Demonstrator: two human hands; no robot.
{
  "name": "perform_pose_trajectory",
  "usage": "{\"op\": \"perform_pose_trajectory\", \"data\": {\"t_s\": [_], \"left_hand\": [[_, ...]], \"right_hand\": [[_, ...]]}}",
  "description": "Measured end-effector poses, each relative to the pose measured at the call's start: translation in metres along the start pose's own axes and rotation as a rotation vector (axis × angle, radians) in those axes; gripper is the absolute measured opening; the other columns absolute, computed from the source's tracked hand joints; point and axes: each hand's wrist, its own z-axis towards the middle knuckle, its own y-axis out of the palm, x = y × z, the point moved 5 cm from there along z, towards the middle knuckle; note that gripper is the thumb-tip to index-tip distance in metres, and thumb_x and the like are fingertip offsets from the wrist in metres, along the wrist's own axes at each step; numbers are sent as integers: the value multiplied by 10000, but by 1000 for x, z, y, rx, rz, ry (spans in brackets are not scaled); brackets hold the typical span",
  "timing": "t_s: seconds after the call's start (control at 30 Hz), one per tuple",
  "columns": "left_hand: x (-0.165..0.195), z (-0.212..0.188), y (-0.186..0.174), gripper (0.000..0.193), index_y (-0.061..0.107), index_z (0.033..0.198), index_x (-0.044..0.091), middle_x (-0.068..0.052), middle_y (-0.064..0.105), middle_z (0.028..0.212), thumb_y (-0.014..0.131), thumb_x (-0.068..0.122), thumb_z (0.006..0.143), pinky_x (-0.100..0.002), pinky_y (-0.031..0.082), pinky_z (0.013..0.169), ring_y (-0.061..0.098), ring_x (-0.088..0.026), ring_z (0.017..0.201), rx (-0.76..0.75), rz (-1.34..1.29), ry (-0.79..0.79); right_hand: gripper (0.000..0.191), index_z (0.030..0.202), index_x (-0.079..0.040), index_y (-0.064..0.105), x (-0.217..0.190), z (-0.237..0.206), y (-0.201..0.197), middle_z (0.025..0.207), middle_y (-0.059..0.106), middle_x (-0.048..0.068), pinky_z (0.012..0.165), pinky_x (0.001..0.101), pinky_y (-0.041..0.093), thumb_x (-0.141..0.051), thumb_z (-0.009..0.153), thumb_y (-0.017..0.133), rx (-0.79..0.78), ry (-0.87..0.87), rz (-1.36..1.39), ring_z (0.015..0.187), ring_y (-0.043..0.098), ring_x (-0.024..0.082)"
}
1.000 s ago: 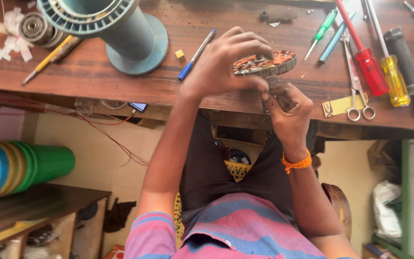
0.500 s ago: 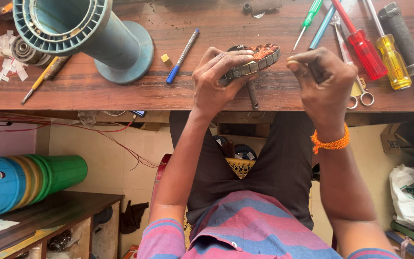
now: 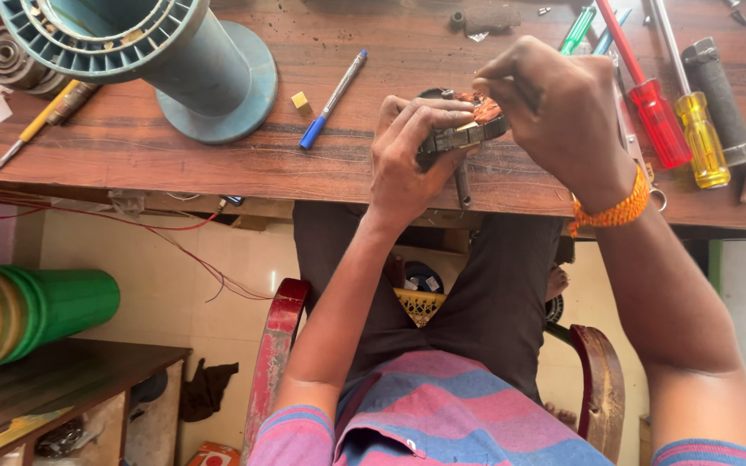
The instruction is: The person sits at a workbench fitting small pieces of insulating paper into the slots of a copper-wound motor armature, pressing each piece in by hand. They cut a piece of insulating paper with scissors and continue inserting paper pieces around the armature.
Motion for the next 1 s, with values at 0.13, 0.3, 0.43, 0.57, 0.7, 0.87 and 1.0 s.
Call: {"op": "perform_pose_trajectory", "data": {"t_s": [0.13,0.3,0.43,0.57,0.7,0.87,1.0], "left_hand": [[4,2,-9,383,679,1152,116,7,736,1200,863,240,841,-327,504,983,604,-177,1063,-33,-106,-51],[-24,13,-2,517,527,1315,159,-5,773,935,768,349,900,-256,560,741,707,-76,811,-81,-475,-568],[-42,28,7,354,672,1260,127,-35,776,964,757,249,939,-266,565,716,690,-95,790,-194,-321,-518],[-49,31,9,181,757,1137,132,16,771,998,754,189,966,-258,613,740,734,-85,860,-337,-382,-372],[-48,40,-11,170,787,1095,125,2,783,1043,782,108,926,-273,641,808,754,-105,938,-429,-380,-137],[-35,57,-24,175,779,1096,94,-47,780,1064,790,76,922,-292,618,825,763,-163,951,-565,-291,94],[-22,63,-30,189,756,1109,78,-49,770,1081,796,136,934,-310,606,827,760,-187,962,-607,-274,70]], "right_hand": [[106,1036,-32,715,3,21,9,801,712,88,669,319,524,-100,1083,781,-81,-135,-90,707,716,189],[138,1044,-48,736,-4,41,16,774,719,76,651,331,538,-151,1097,811,-133,-210,-111,714,720,215],[113,1040,-36,730,-18,40,11,828,717,102,626,321,547,-105,1006,813,-56,-288,-128,722,719,222],[115,991,-18,722,-18,24,-2,884,741,89,600,277,515,-66,1001,825,-56,-111,-75,682,701,149],[144,981,-45,733,-30,-17,-3,792,699,53,598,266,474,-108,989,862,-50,79,-11,617,633,97],[119,957,-18,714,-31,-51,24,662,567,18,533,260,362,-53,942,827,51,305,172,563,448,55],[122,916,1,688,-18,-67,47,628,501,-13,512,255,291,-17,955,802,134,458,312,578,370,25]]}}
